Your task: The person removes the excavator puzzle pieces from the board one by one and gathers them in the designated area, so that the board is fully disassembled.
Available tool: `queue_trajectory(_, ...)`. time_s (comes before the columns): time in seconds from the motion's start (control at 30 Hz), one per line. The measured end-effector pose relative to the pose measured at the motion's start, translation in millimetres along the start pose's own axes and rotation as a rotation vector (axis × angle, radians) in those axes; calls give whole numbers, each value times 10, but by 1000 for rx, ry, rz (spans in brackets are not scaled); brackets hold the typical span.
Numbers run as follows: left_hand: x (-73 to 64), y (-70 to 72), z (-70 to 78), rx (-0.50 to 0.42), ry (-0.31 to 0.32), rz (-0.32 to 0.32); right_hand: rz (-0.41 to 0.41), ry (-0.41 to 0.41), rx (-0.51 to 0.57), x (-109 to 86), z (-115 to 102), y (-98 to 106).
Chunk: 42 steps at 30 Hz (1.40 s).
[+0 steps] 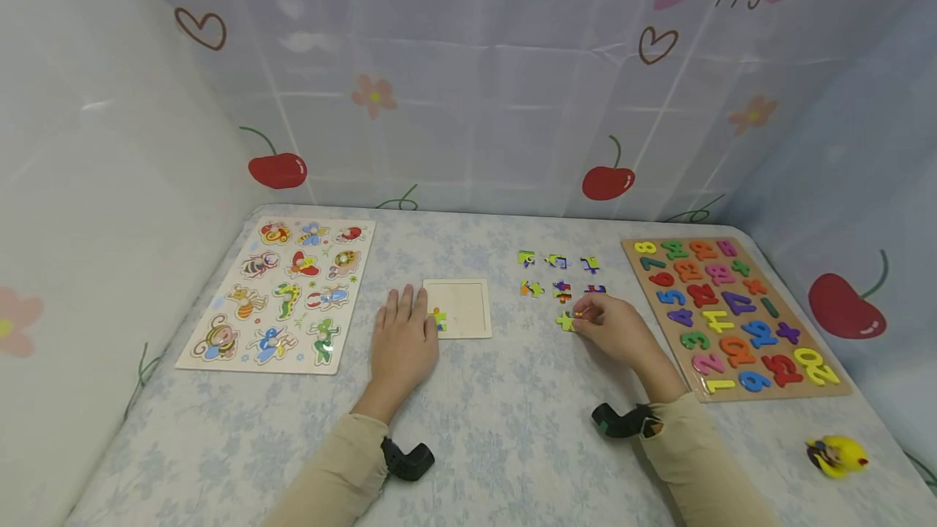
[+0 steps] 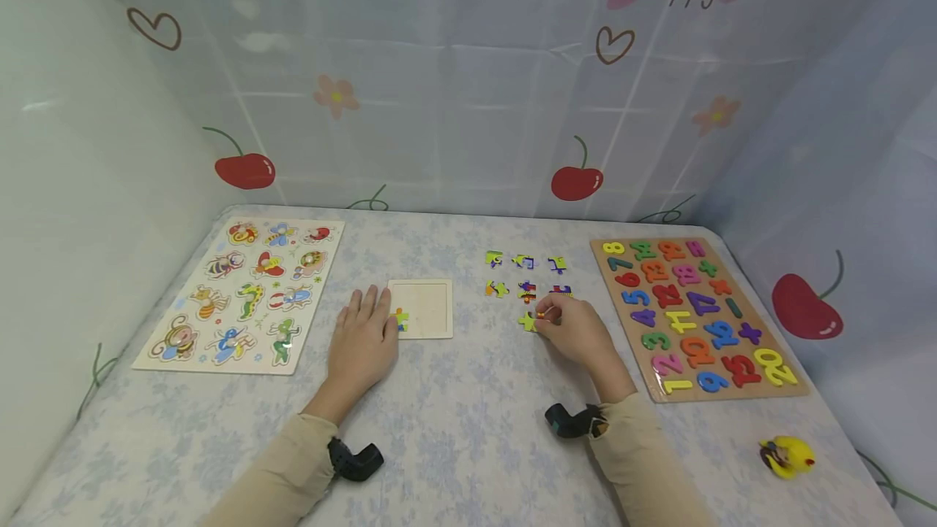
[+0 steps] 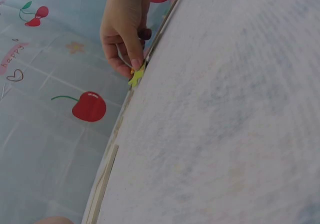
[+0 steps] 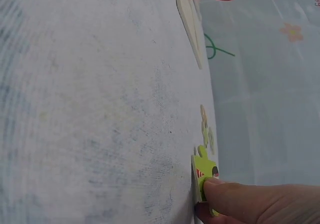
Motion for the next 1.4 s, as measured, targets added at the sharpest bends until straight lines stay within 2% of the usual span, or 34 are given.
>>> queue_trajectory(0.3, 4, -3, -5, 4, 10, -15, -1, 49, -103, 7, -39, 13)
queue_trajectory(0.8, 14, -37, -21, 7, 9, -20, -91, 89, 47, 2, -49, 74)
queue_trajectory(1.0, 18, -41, -27, 10, 6, -20, -94, 58, 7, 2, -32, 49)
queue_trajectory(1.23, 18, -36, -15, -1, 6, -25, -72, 99, -99, -6, -64, 70)
queue_trajectory(1.4, 19, -32, -11, 7, 7, -21, -49, 123, -64, -1, -126, 63)
Point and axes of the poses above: each hand's wrist, its own x-axis towards the middle knuckle, its own y-axis out of the back of the hand, z = x × y, the point moved 5 cm from there along x, towards the middle knuckle, and after that the axes turned 9 degrees about y, right-handed, at the moved point
